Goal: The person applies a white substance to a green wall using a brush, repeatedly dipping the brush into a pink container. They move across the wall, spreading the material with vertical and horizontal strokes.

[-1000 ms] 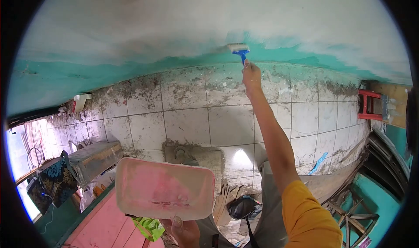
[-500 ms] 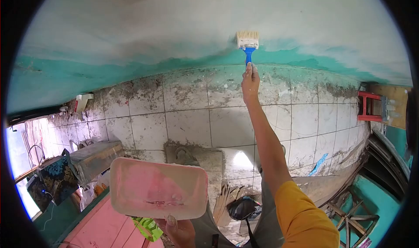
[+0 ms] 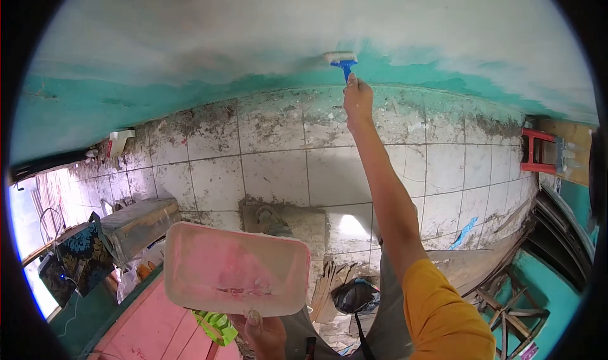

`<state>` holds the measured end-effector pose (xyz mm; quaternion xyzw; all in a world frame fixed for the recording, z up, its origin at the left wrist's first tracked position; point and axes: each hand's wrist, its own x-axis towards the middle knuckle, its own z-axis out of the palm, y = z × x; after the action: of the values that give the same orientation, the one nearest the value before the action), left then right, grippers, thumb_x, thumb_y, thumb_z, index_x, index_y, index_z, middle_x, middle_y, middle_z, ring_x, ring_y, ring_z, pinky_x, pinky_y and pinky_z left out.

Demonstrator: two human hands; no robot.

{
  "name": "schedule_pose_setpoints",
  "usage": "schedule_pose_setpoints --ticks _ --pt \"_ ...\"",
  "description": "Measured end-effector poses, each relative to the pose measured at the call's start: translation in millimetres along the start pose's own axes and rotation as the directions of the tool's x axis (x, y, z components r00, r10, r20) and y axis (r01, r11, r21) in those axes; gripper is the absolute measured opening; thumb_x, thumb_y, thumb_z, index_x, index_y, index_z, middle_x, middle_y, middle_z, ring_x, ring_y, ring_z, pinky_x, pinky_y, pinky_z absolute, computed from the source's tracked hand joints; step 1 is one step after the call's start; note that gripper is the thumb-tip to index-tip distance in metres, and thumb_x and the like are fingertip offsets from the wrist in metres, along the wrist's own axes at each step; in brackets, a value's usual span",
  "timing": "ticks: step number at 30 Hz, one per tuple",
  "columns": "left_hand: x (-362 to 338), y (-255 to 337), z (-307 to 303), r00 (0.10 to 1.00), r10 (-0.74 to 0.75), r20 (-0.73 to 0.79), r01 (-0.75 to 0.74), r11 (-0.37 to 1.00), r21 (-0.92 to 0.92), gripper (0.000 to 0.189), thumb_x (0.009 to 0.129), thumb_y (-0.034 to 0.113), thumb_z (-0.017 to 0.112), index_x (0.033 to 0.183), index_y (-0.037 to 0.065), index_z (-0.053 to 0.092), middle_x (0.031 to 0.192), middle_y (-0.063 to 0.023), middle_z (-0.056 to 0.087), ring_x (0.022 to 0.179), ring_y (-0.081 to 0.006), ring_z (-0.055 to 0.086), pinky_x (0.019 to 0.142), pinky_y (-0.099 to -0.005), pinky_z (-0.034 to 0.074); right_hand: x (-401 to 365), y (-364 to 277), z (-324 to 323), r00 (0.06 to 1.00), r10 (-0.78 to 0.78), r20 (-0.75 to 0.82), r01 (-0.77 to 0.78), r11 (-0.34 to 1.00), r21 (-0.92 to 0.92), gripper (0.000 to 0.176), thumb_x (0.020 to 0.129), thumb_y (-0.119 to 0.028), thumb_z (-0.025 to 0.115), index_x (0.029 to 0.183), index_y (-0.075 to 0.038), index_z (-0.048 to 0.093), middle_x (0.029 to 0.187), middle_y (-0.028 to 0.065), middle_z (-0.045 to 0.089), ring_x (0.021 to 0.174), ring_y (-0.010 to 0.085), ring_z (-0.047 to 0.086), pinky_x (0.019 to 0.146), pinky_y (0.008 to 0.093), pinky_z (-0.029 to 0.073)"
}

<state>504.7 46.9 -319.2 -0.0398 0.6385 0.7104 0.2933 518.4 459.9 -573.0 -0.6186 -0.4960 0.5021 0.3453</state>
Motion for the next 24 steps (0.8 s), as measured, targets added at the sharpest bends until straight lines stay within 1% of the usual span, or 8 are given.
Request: schedule_pose_setpoints --ticks 1,3,9,16,19,20,22,24 --pt "1.2 1.7 -1.2 1.0 0.003 0.019 -0.003 1.0 0.008 0.067 0.082 0.026 0.061 0.143 0.01 0.037 0.134 -0.0103 0.046 0.123 -0.0288 0.048 0.108 -0.048 0.039 -17.8 -29.2 -9.2 1.0 -0.005 -0.006 0.005 1.0 -0.003 0.041 0.101 -0.03 0.047 0.084 0.003 0.062 0.065 0.0117 0.052 0.06 0.0252 0.047 0.061 0.0391 0.04" --pt "3.2 4.7 -0.2 1.0 0.002 0.015 -0.002 1.0 -0.011 0.067 0.082 0.026 0.061 0.142 0.01 0.037 0.134 -0.0099 0.047 0.123 -0.0279 0.048 0.107 -0.0477 0.04 -57.0 -71.3 -24.0 0.996 -0.067 0.059 0.044 0.947 0.319 0.036 0.102 -0.041 0.05 0.089 -0.008 0.057 0.063 -0.0066 0.035 0.051 0.0031 0.028 0.044 0.0219 0.028" --pt "19.2 2.6 -20.9 1.0 0.008 0.002 -0.008 1.0 0.029 0.073 0.08 0.03 0.063 0.143 0.008 0.035 0.134 -0.0106 0.046 0.123 -0.0276 0.048 0.105 -0.0474 0.042 -62.2 -39.1 -5.4 0.987 -0.154 0.046 0.111 0.858 0.501 0.034 0.102 -0.042 0.051 0.108 -0.01 0.058 0.065 -0.0083 0.033 0.053 0.0007 0.027 0.045 0.0191 0.026" --pt "54.5 -6.2 -23.6 0.999 0.029 -0.014 -0.028 0.999 0.029 0.078 0.079 0.035 0.065 0.144 0.007 0.034 0.132 -0.0124 0.047 0.122 -0.0303 0.049 0.103 -0.0471 0.043 5.5 127.7 67.8 0.997 -0.076 -0.009 0.072 0.896 0.439 0.032 0.101 -0.041 0.053 0.104 -0.011 0.06 0.065 -0.0084 0.034 0.055 0.0011 0.03 0.045 0.0216 0.026" --pt "69.6 -10.4 -48.8 0.999 0.04 0.004 -0.04 0.994 0.104 0.075 0.08 0.038 0.062 0.143 0.007 0.035 0.132 -0.0127 0.046 0.122 -0.0303 0.049 0.103 -0.0473 0.043 27.3 213.2 79.4 0.994 -0.021 -0.106 0.034 0.991 0.129 0.033 0.101 -0.04 0.053 0.096 -0.009 0.06 0.063 -0.0065 0.039 0.055 0.0053 0.037 0.046 0.0259 0.029" --pt "73.6 -8.0 -48.2 0.999 0.042 0.012 -0.043 0.993 0.107 0.075 0.08 0.038 0.062 0.143 0.007 0.035 0.132 -0.0127 0.046 0.122 -0.0303 0.049 0.103 -0.0473 0.043 27.3 211.4 77.7 0.993 -0.02 -0.113 0.035 0.99 0.134 0.033 0.101 -0.04 0.053 0.096 -0.009 0.06 0.063 -0.0065 0.039 0.055 0.0053 0.037 0.046 0.0259 0.029" --pt "79.5 1.7 -43.3 0.999 0.023 0.027 -0.027 0.987 0.157 0.073 0.082 0.04 0.06 0.142 0.006 0.036 0.132 -0.0131 0.046 0.122 -0.0302 0.049 0.103 -0.0473 0.043 16.4 195.5 69.3 0.952 0.302 -0.05 -0.29 0.942 0.167 0.038 0.101 -0.034 0.051 0.087 -0.001 0.063 0.069 0.0047 0.053 0.058 0.0131 0.044 0.055 0.0314 0.038" --pt "79.9 13.7 -37.9 0.999 0.001 0.041 -0.007 0.989 0.149 0.073 0.082 0.04 0.059 0.143 0.006 0.035 0.133 -0.0133 0.045 0.123 -0.03 0.048 0.103 -0.0472 0.043 -0.6 160.5 58.0 0.947 0.321 -0.032 -0.311 0.935 0.173 0.038 0.101 -0.034 0.051 0.087 -0.001 0.063 0.068 0.0041 0.053 0.056 0.0124 0.045 0.054 0.0306 0.038"
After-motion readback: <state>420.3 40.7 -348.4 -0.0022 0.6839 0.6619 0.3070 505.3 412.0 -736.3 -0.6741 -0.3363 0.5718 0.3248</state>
